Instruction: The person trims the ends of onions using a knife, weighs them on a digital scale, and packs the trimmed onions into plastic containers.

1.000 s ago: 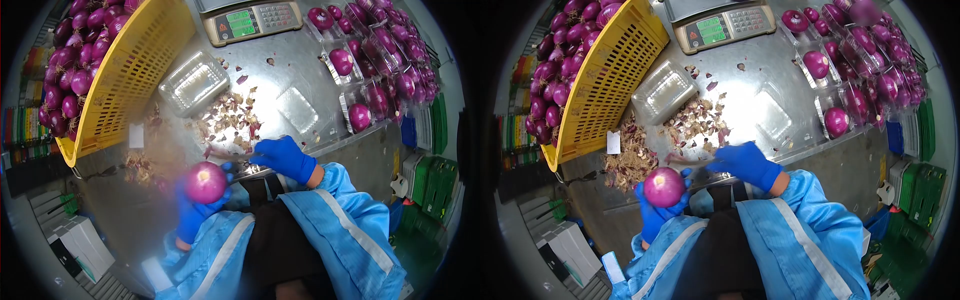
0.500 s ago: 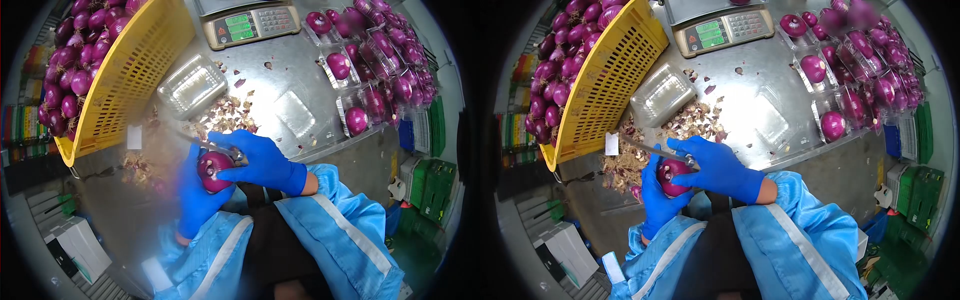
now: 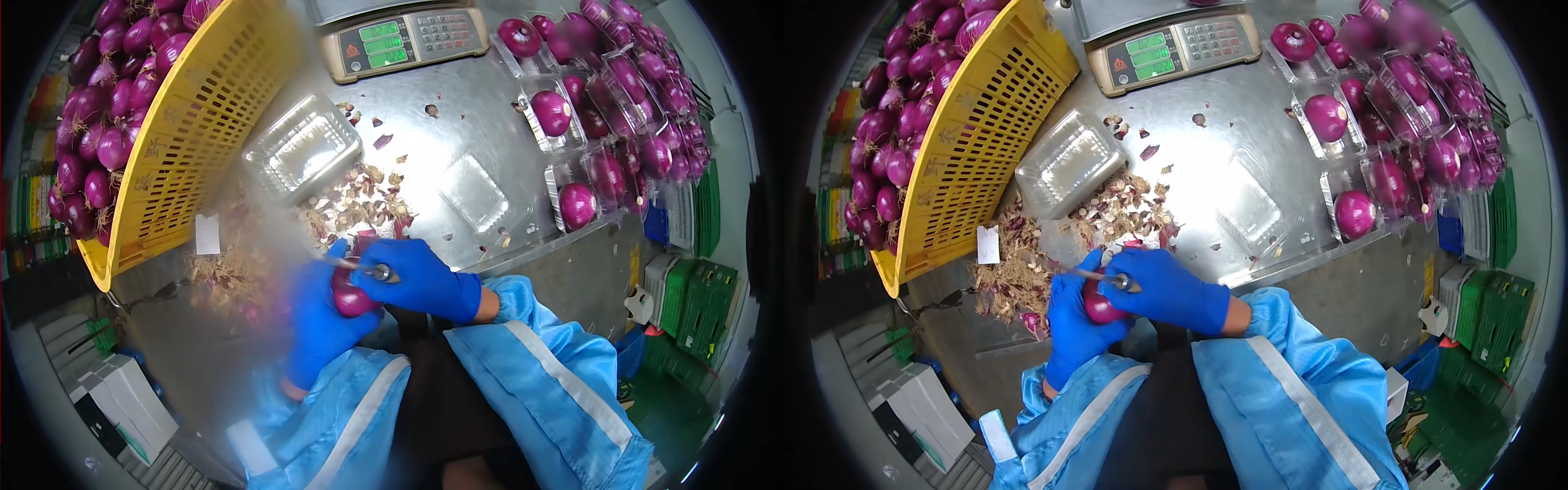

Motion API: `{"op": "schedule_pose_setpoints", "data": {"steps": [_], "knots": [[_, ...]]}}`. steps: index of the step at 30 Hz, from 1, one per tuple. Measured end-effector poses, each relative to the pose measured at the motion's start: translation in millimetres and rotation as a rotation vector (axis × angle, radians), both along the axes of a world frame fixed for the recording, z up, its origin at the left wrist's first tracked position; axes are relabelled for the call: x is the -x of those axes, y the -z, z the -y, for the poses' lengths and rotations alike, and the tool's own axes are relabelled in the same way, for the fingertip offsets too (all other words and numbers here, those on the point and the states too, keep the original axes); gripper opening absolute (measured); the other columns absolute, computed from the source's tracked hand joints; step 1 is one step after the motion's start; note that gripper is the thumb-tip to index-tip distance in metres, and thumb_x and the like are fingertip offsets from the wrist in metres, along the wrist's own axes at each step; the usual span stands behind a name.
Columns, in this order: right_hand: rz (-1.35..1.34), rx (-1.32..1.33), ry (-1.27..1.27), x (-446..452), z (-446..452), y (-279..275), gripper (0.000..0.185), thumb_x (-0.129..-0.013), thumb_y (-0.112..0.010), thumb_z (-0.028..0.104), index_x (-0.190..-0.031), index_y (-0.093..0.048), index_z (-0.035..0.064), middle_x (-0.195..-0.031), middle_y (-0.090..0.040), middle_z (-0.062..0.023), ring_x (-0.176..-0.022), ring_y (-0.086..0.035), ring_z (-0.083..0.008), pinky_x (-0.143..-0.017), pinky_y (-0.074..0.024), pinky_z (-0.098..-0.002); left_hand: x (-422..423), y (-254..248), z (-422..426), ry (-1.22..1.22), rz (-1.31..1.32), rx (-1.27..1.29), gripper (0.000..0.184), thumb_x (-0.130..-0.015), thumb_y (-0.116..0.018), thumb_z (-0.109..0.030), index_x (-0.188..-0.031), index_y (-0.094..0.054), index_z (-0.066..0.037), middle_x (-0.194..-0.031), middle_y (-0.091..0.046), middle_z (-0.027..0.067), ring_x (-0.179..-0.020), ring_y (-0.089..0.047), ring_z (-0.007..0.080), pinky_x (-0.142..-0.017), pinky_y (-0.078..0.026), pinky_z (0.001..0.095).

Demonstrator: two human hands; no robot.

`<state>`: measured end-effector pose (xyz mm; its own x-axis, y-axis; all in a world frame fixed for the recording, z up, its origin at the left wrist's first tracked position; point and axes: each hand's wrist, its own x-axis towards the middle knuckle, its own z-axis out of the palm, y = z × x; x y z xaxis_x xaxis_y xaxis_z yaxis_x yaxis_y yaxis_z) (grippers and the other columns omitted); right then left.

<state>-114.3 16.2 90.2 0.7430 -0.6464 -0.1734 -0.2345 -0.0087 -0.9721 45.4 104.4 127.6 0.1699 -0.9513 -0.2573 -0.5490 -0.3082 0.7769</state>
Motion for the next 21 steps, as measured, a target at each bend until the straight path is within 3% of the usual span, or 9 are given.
{"op": "schedule_pose_setpoints", "data": {"steps": [2, 6, 9, 10, 12, 13, 15, 18, 21], "knots": [[-0.094, -0.022, -0.065, 9.4, -2.5, 2.4, 0.035, -0.083, -0.069, 0.033, -0.107, -0.062, 0.0077, -0.087, -0.062, -0.0153, -0.078, -0.063, -0.0310, -0.070, -0.0495, -0.0386, -18.7, 25.1, 1.2, -0.180, -0.262, -0.119, 0.086, -0.058, -0.082, -0.009, -0.135, -0.045, -0.005, -0.129, -0.051, 0.0155, -0.117, -0.054, 0.0273, -0.095, -0.048, 0.0390], [0.071, -0.111, 0.061, 26.0, -0.6, 32.3, 0.061, -0.081, -0.073, 0.036, -0.132, -0.052, 0.0100, -0.093, -0.064, -0.0173, -0.080, -0.064, -0.0308, -0.074, -0.0500, -0.0381, -39.9, 22.3, 7.0, -0.311, -0.266, -0.020, 0.085, -0.063, -0.082, -0.012, -0.138, -0.044, -0.007, -0.128, -0.053, 0.0119, -0.118, -0.053, 0.0259, -0.093, -0.050, 0.0377], [-0.181, 0.070, 0.007, 45.1, 45.9, 0.7, 0.074, -0.081, -0.074, 0.038, -0.142, -0.041, 0.0125, -0.101, -0.065, -0.0187, -0.087, -0.066, -0.0312, -0.079, -0.0507, -0.0378, -49.2, 13.2, 19.9, -0.429, -0.328, 0.048, 0.083, -0.059, -0.073, -0.013, -0.136, -0.045, 0.001, -0.134, -0.050, 0.0136, -0.118, -0.052, 0.0250, -0.099, -0.046, 0.0363], [-0.066, 0.294, 0.124, 47.8, 63.4, 9.4, 0.067, -0.082, -0.073, 0.035, -0.138, -0.046, 0.0107, -0.106, -0.066, -0.0184, -0.090, -0.066, -0.0308, -0.081, -0.0511, -0.0374, -48.7, 12.7, 24.8, -0.456, -0.383, 0.079, 0.084, -0.059, -0.074, -0.016, -0.136, -0.045, 0.001, -0.136, -0.048, 0.0139, -0.119, -0.052, 0.0256, -0.100, -0.046, 0.0369], [-0.337, 0.269, 0.206, 54.7, 128.5, 9.7, 0.064, -0.082, -0.073, 0.033, -0.136, -0.048, 0.0098, -0.108, -0.066, -0.0177, -0.093, -0.066, -0.0305, -0.083, -0.0512, -0.0373, -50.1, 12.8, 30.7, -0.518, -0.486, 0.113, 0.086, -0.059, -0.075, -0.021, -0.136, -0.044, 0.002, -0.138, -0.046, 0.0147, -0.121, -0.051, 0.0267, -0.100, -0.045, 0.0382], [-0.467, 0.243, 0.241, 57.7, 167.4, 9.7, 0.062, -0.082, -0.073, 0.032, -0.135, -0.049, 0.0094, -0.109, -0.066, -0.0174, -0.094, -0.066, -0.0303, -0.083, -0.0513, -0.0373, -48.8, 14.5, 37.1, -0.499, -0.495, 0.121, 0.088, -0.058, -0.076, -0.023, -0.136, -0.044, 0.002, -0.139, -0.046, 0.0150, -0.122, -0.050, 0.0271, -0.101, -0.045, 0.0388], [-0.107, 0.583, 0.621, 52.8, 242.8, 15.4, 0.058, -0.082, -0.072, 0.030, -0.132, -0.052, 0.0089, -0.110, -0.066, -0.0167, -0.095, -0.066, -0.0294, -0.083, -0.0512, -0.0370, -40.9, 17.5, 49.6, -0.475, -0.503, 0.129, 0.091, -0.056, -0.078, -0.027, -0.136, -0.044, 0.003, -0.140, -0.045, 0.0156, -0.123, -0.049, 0.0279, -0.101, -0.045, 0.0399], [-0.134, 0.926, 0.854, 34.1, 349.3, 17.3, 0.076, -0.074, -0.078, 0.037, -0.136, -0.046, 0.0067, -0.119, -0.061, -0.0189, -0.107, -0.062, -0.0331, -0.090, -0.0497, -0.0394, -23.3, 19.0, 79.0, -0.333, -0.535, 0.082, 0.095, -0.054, -0.079, -0.029, -0.137, -0.043, 0.000, -0.137, -0.047, 0.0145, -0.124, -0.048, 0.0273, -0.102, -0.044, 0.0398], [-0.401, 0.799, 0.830, 15.8, 408.0, 25.7, 0.093, -0.063, -0.082, 0.048, -0.137, -0.044, 0.0069, -0.120, -0.060, -0.0197, -0.111, -0.059, -0.0355, -0.094, -0.0480, -0.0418, -7.4, 22.7, 114.4, -0.112, -0.472, 0.117, 0.095, -0.056, -0.082, -0.020, -0.140, -0.040, -0.003, -0.137, -0.046, 0.0146, -0.126, -0.046, 0.0282, -0.104, -0.041, 0.0411]]}}
